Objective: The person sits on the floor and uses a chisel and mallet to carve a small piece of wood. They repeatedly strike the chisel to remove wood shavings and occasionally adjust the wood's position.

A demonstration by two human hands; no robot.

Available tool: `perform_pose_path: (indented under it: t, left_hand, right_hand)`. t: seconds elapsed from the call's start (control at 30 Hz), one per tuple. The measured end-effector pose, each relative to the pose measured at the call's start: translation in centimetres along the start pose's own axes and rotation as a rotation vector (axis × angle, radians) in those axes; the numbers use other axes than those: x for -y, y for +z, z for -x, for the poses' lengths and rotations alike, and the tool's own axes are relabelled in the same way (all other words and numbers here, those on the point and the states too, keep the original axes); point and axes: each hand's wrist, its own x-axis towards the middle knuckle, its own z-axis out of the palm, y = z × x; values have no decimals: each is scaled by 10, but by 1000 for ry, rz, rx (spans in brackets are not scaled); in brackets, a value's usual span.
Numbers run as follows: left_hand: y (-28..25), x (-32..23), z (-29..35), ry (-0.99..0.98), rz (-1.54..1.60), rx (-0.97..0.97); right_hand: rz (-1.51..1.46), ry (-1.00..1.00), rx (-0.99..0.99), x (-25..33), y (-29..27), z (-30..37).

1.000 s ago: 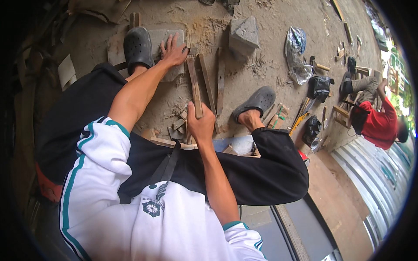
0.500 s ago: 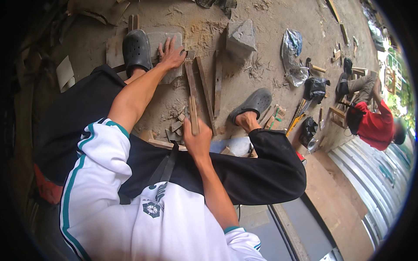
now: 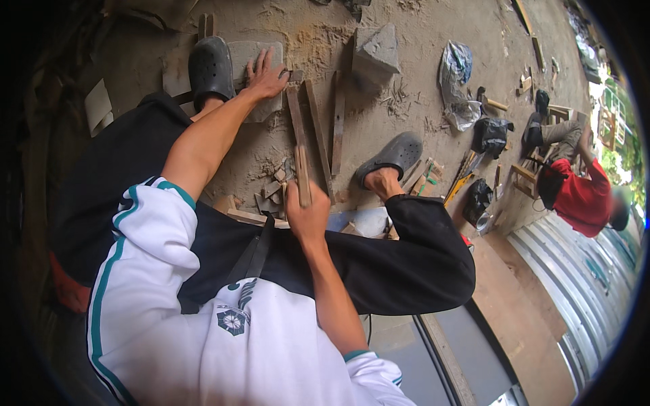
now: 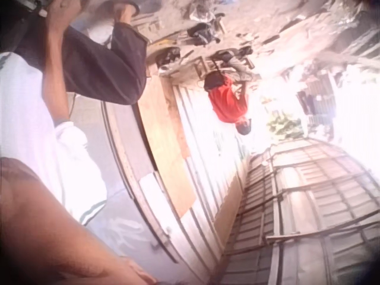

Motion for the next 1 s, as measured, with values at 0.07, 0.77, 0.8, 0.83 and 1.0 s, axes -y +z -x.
perform_pose_path:
  t: [0.07,0.77,0.8,0.83,1.0]
  left_hand:
    - [1,12,-5,66,-77,4]
    - [2,7,4,-87,33,149]
    - [3,7,5,-93,28,147]
    - [5,7,6,-99,23,145]
    - [-3,-9,8,-208,59,137]
  right_hand:
    - [39,8,3,1,11,-26]
    - [81,30,20,-2,9,-34]
    - [93,27,20,1,10,-39]
    - [105,25,21,3,11,-41]
    - [36,10,-53,6,0,-15]
